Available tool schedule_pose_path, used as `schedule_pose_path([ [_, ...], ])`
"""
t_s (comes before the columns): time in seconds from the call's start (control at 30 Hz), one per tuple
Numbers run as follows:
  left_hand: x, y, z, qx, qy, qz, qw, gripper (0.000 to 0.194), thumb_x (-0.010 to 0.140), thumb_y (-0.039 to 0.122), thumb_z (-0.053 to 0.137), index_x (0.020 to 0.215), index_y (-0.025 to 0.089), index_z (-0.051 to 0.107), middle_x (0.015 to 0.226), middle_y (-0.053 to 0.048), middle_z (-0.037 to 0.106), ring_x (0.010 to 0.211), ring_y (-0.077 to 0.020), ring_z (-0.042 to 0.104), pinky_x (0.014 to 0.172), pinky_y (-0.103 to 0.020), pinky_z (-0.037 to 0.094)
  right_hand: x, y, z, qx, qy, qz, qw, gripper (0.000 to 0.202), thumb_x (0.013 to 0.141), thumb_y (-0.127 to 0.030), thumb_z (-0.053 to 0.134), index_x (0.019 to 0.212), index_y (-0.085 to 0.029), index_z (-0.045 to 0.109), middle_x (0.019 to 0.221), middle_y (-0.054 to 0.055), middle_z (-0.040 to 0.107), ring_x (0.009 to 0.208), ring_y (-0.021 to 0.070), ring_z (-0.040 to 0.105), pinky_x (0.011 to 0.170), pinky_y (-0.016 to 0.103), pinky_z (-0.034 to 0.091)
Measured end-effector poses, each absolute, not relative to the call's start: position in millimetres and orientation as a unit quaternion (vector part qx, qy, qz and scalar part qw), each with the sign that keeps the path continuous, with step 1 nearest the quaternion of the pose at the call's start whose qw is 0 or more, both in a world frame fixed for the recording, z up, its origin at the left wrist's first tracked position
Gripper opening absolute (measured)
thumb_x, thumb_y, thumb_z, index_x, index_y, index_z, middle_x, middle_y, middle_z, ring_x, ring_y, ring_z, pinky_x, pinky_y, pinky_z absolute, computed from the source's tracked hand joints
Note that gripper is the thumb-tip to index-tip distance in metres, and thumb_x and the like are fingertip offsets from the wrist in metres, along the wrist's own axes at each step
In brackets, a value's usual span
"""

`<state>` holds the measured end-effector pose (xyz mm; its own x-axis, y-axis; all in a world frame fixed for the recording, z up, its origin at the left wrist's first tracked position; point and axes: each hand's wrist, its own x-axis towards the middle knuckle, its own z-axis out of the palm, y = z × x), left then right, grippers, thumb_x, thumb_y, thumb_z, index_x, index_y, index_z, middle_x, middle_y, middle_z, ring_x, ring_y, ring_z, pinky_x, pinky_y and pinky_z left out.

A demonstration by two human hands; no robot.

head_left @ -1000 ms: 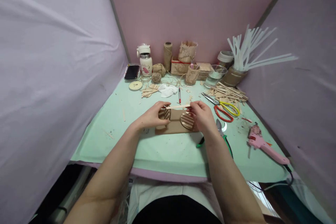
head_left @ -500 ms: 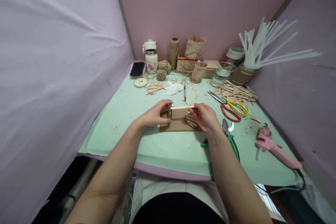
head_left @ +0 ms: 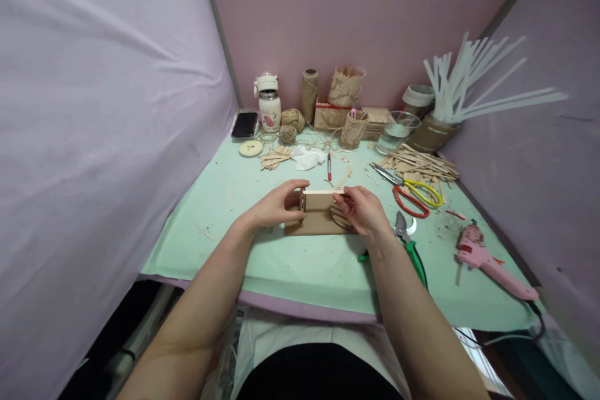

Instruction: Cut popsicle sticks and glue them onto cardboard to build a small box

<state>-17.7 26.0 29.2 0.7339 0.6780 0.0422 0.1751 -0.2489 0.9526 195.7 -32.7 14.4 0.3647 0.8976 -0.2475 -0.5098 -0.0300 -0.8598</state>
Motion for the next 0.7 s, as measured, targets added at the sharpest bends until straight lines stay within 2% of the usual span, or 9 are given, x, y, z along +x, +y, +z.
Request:
schedule_pose_path([
  [0.1, -18.5, 25.6, 29.6, 0.744, 0.288, 0.214, 0.564, 0.067, 0.074, 0.017, 0.068, 0.137, 0.023, 0.045, 0.143, -0.014, 0.045, 0.125, -0.0273, 0.054, 0.107, -0.046, 0.043, 194.8, -32.3, 13.6, -0.486, -0.171, 0.54, 0.666, 0.026, 0.07, -0.013, 0.075, 0.06, -0.02, 0.052, 0.06, -0.002, 0.067, 0.061, 0.0091, 0.07, 0.056, 0.012, 0.059],
  [0.33, -17.6, 22.6, 31.8, 0.754, 0.279, 0.239, 0.545, 0.061, 0.075, 0.013, 0.065, 0.133, 0.025, 0.049, 0.144, -0.011, 0.045, 0.123, -0.0233, 0.055, 0.112, -0.044, 0.04, 192.8, -32.4, 14.9, -0.485, -0.143, 0.548, 0.666, 0.027, 0.069, -0.012, 0.075, 0.059, -0.019, 0.051, 0.059, -0.003, 0.065, 0.061, 0.0086, 0.069, 0.055, 0.011, 0.058],
  [0.53, -19.0, 22.0, 29.7, 0.762, 0.27, 0.253, 0.532, 0.059, 0.075, 0.016, 0.067, 0.131, 0.025, 0.052, 0.142, -0.01, 0.047, 0.126, -0.0262, 0.053, 0.111, -0.045, 0.041, 193.9, -32.7, 13.9, -0.481, -0.144, 0.545, 0.671, 0.029, 0.067, -0.013, 0.077, 0.059, -0.02, 0.05, 0.06, -0.003, 0.063, 0.061, 0.0089, 0.07, 0.061, 0.012, 0.059],
  [0.7, -19.1, 23.7, 25.9, 0.768, 0.264, 0.263, 0.52, 0.055, 0.076, 0.017, 0.069, 0.128, 0.025, 0.054, 0.143, -0.011, 0.047, 0.129, -0.0273, 0.051, 0.11, -0.047, 0.042, 195.1, -32.4, 10.2, -0.488, -0.157, 0.542, 0.666, 0.028, 0.069, -0.015, 0.076, 0.062, -0.022, 0.05, 0.062, -0.003, 0.064, 0.063, 0.0109, 0.071, 0.059, 0.015, 0.06],
])
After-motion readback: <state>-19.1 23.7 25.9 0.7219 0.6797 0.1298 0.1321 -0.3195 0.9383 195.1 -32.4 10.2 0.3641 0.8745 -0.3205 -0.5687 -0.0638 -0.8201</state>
